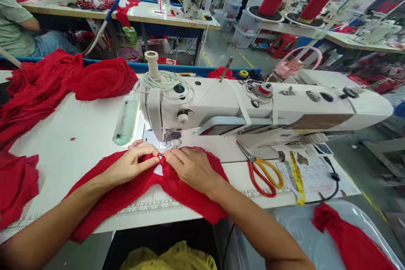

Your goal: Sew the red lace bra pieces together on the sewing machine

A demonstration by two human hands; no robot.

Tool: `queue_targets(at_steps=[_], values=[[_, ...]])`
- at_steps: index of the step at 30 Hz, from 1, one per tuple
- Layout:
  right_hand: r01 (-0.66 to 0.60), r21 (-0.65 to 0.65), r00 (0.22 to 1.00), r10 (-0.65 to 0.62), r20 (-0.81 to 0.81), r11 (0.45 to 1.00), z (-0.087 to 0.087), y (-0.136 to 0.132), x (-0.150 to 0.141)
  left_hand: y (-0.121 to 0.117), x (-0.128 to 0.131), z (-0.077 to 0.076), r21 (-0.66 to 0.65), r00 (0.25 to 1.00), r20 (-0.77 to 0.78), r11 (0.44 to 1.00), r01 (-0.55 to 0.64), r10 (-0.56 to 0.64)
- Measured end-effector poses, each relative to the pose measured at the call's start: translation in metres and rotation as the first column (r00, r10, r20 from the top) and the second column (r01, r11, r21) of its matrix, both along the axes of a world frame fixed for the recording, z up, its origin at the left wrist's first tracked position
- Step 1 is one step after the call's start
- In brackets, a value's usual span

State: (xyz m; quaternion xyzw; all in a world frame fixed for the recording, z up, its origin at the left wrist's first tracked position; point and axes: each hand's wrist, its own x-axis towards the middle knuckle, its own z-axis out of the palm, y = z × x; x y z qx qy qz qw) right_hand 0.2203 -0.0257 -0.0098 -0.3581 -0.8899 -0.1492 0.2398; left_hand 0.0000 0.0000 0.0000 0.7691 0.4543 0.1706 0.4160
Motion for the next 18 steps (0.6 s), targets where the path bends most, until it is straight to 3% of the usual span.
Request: queue_targets(at_steps=[9, 18], values=[[-0.038, 0.146, 0.995, 0.024, 0.097, 0.989, 0.0045, -0.0016, -0.0001, -0.0018, -0.0010, -0.0034, -0.001, 1.000, 0.003, 1.000, -0.010, 0.010], [-0.037, 0.100, 0.993, 0.026, 0.117, 0.994, 0.0031, -0.0027, -0.0007, -0.0020, -0.0002, -0.0023, -0.008, 1.000, -0.020, 1.000, -0.013, 0.013]])
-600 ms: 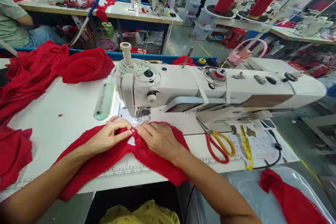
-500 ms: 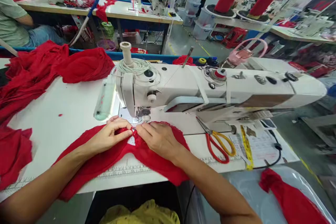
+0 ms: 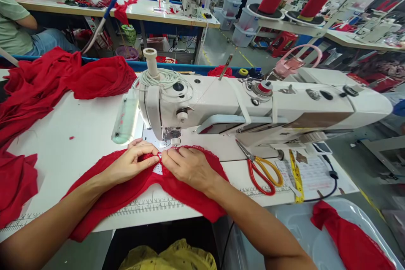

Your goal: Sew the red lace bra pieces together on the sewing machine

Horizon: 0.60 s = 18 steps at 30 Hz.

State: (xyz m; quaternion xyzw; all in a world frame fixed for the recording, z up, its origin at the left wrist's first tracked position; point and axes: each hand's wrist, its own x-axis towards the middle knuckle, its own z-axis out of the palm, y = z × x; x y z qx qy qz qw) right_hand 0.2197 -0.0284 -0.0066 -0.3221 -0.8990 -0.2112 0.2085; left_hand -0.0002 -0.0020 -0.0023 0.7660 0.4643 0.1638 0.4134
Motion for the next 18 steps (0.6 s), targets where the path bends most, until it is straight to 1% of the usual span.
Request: queue_targets(at_steps=[6, 11, 16, 18], values=[[0.014, -0.075, 0.997, -0.019, -0.073, 0.997, -0.0023, -0.0007, -0.0016, -0.0001, 0.0004, 0.0011, 0.013, 1.000, -0.001, 1.000, 0.008, -0.008], [0.017, -0.185, 0.984, -0.050, -0.173, 0.983, -0.0010, -0.0010, -0.0010, -0.0002, -0.0002, 0.0002, 0.021, 1.000, 0.013, 1.000, 0.006, -0.006], [0.021, -0.222, 0.986, -0.057, -0.154, 0.975, -0.0010, -0.0012, -0.0005, 0.0002, -0.0005, 0.0014, 0.020, 1.000, 0.004, 1.000, 0.012, -0.012], [0.014, -0.251, 0.979, -0.064, -0.192, 0.968, -0.0020, -0.0022, -0.0010, 0.0004, -0.0002, 0.0019, 0.020, 1.000, 0.004, 1.000, 0.014, -0.015]])
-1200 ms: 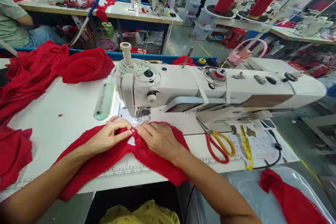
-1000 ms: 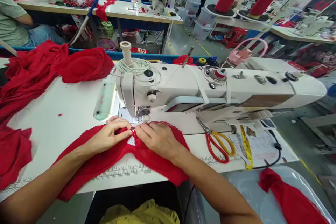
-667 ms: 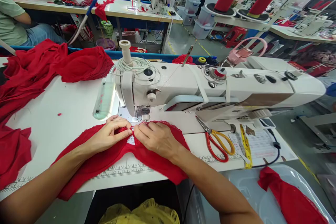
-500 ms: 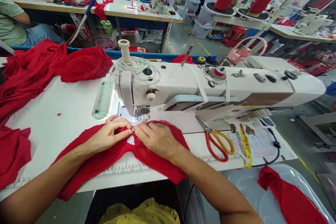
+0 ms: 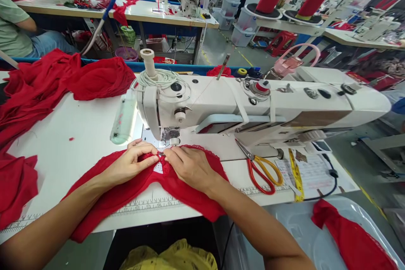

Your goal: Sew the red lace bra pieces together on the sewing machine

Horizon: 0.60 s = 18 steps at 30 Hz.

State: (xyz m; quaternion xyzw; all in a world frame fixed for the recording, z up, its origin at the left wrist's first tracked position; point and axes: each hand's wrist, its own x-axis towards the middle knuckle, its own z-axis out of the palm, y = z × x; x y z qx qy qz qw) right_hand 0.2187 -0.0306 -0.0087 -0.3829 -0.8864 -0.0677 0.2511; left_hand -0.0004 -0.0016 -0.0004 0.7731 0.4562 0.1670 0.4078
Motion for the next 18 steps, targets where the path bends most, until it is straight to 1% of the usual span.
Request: queue_targets(at_steps=[2, 4, 6, 8, 10, 13, 18], values=[[0.020, -0.072, 0.995, -0.027, -0.094, 0.997, -0.001, -0.002, -0.001, 0.000, 0.000, 0.000, -0.001, 1.000, 0.002, 1.000, -0.002, 0.002], [0.010, -0.198, 0.978, -0.051, -0.203, 0.980, -0.002, -0.003, -0.003, 0.000, 0.001, -0.001, -0.004, 1.000, 0.005, 1.000, -0.007, 0.007], [-0.042, -0.326, 0.954, -0.059, -0.294, 0.944, -0.003, -0.004, -0.005, 0.000, 0.001, -0.003, -0.009, 1.000, 0.011, 1.000, -0.015, 0.015], [-0.095, -0.408, 0.935, -0.059, -0.350, 0.908, -0.006, -0.002, -0.008, -0.001, 0.001, -0.003, -0.011, 1.000, 0.018, 1.000, -0.025, 0.025], [-0.112, -0.442, 0.927, -0.067, -0.369, 0.890, -0.009, 0.000, -0.009, -0.001, 0.001, -0.003, -0.006, 1.000, 0.015, 1.000, -0.023, 0.024], [-0.114, -0.456, 0.924, -0.074, -0.375, 0.883, -0.014, 0.003, -0.010, -0.002, 0.001, -0.003, 0.018, 1.000, -0.007, 1.000, 0.002, -0.001], [-0.068, -0.474, 0.933, -0.113, -0.343, 0.878, -0.015, 0.002, -0.011, -0.003, 0.002, -0.005, 0.091, 0.999, -0.039, 0.996, 0.017, -0.014]])
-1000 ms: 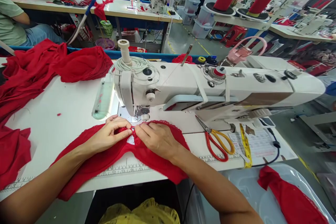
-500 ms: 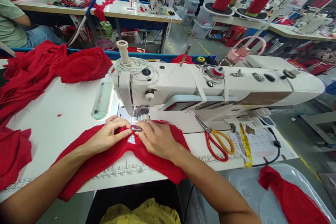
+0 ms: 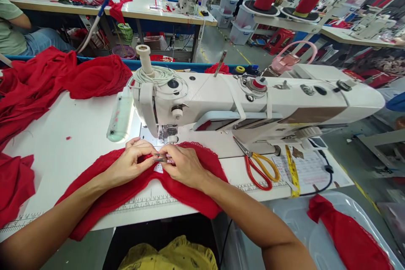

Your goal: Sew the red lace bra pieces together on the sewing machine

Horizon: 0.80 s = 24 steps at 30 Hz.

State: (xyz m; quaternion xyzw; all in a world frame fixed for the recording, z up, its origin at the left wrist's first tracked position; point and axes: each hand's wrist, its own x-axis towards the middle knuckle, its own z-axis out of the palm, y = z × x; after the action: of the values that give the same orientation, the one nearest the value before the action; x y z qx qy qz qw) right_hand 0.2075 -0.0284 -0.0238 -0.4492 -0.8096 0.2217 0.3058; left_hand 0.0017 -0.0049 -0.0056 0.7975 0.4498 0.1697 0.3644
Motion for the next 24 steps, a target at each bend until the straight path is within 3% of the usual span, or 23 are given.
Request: queue_targets(at_steps=[10, 20, 24], values=[[-0.058, 0.058, 0.998, 0.058, 0.004, 0.997, 0.0006, 0.0001, -0.0010, -0.0006, 0.0019, -0.0031, 0.017, 1.000, 0.008, 1.000, -0.012, 0.012], [-0.136, -0.046, 0.988, 0.132, -0.077, 0.990, 0.0051, 0.0038, 0.0031, 0.0007, 0.0034, -0.0004, -0.032, 0.999, 0.016, 0.999, -0.030, 0.031], [-0.113, -0.141, 0.985, 0.093, -0.144, 0.984, 0.0071, 0.0050, 0.0022, 0.0004, 0.0019, 0.0008, -0.037, 1.000, 0.014, 0.999, -0.016, 0.016]])
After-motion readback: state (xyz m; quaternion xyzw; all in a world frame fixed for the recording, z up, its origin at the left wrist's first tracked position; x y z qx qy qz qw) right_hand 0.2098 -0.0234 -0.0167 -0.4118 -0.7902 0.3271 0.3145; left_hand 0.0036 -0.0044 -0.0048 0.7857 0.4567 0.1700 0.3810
